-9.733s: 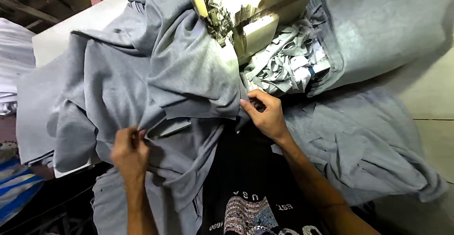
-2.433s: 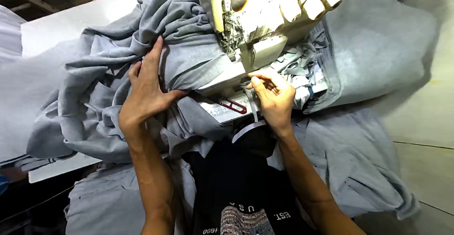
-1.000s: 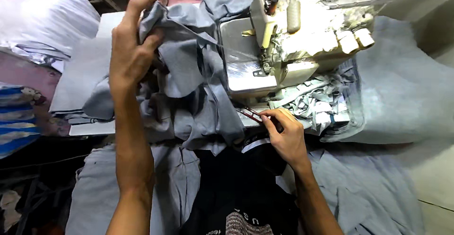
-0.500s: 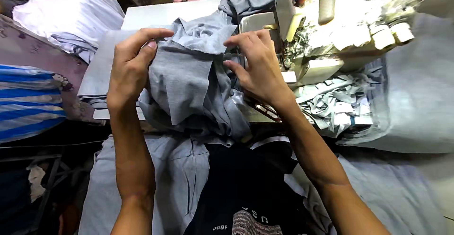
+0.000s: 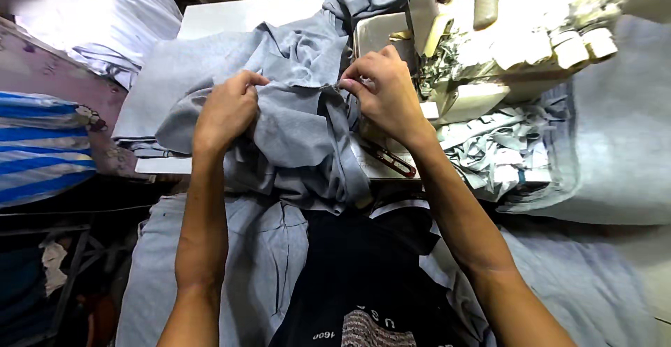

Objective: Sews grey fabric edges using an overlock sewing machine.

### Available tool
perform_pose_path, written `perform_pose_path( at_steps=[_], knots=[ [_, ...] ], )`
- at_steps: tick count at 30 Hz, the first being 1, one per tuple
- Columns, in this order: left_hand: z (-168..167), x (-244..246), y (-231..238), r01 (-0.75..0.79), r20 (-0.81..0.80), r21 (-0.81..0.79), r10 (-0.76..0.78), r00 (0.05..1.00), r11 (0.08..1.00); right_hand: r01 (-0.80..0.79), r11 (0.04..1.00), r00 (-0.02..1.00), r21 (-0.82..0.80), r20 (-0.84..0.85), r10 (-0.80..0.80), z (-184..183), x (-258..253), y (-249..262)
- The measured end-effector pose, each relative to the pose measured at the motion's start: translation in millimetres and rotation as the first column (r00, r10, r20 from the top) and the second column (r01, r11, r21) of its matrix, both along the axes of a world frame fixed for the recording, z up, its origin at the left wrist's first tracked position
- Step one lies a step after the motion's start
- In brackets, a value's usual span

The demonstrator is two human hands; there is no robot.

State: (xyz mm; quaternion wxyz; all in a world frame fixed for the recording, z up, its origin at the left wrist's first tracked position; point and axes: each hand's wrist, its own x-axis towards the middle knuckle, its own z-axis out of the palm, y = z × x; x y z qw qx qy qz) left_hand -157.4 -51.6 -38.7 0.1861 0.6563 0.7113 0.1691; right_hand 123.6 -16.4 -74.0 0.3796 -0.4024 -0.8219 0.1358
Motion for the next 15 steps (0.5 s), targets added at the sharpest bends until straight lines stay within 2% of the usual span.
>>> perform_pose_path(
  at_steps=[1,3,5,7,9,11,13,15],
  knots=[
    [-0.6,6.2,-2.4,0.006,-0.097,0.041,-0.002,0.995,0.999,0.016,1.000,1.000,0.013,0.012,-0.016,-1.3,0.1,-0.9],
    [-2.0,16.8,-8.3,0.110,-0.260,0.237,-0.046,0.965,0.965,0.058,0.997,0.997,0.047,0.045,-0.060,0.2,2.6,-10.1],
    [1.0,25.9,-17.2,0.314,-0.322,0.428,-0.183,0.929,0.847,0.074,0.996,0.995,0.048,0.062,-0.077,9.4,9.8,-34.3],
    [2.3,36.3,-29.9,0.535,-0.339,0.492,-0.414,0.845,0.687,0.077,0.995,0.996,0.063,0.048,-0.080,11.0,20.2,-60.9],
    [-4.2,46.3,-36.2,0.668,-0.368,0.449,-0.559,0.743,0.593,0.104,0.993,0.994,0.054,0.036,-0.106,-1.2,31.6,-83.2],
    [-16.2,48.1,-30.3,0.679,-0.415,0.378,-0.540,0.732,0.629,0.176,0.984,0.980,0.009,0.089,-0.176,-23.3,41.9,-104.5],
    [-25.2,43.7,-18.2,0.593,-0.403,0.332,-0.458,0.793,0.734,0.285,0.958,0.945,-0.041,0.177,-0.274,-48.0,48.8,-122.3],
    [-31.3,35.5,-1.9,0.508,-0.370,0.334,-0.386,0.845,0.794,0.385,0.918,0.896,-0.089,0.272,-0.350,-69.9,52.5,-133.2]
  ],
)
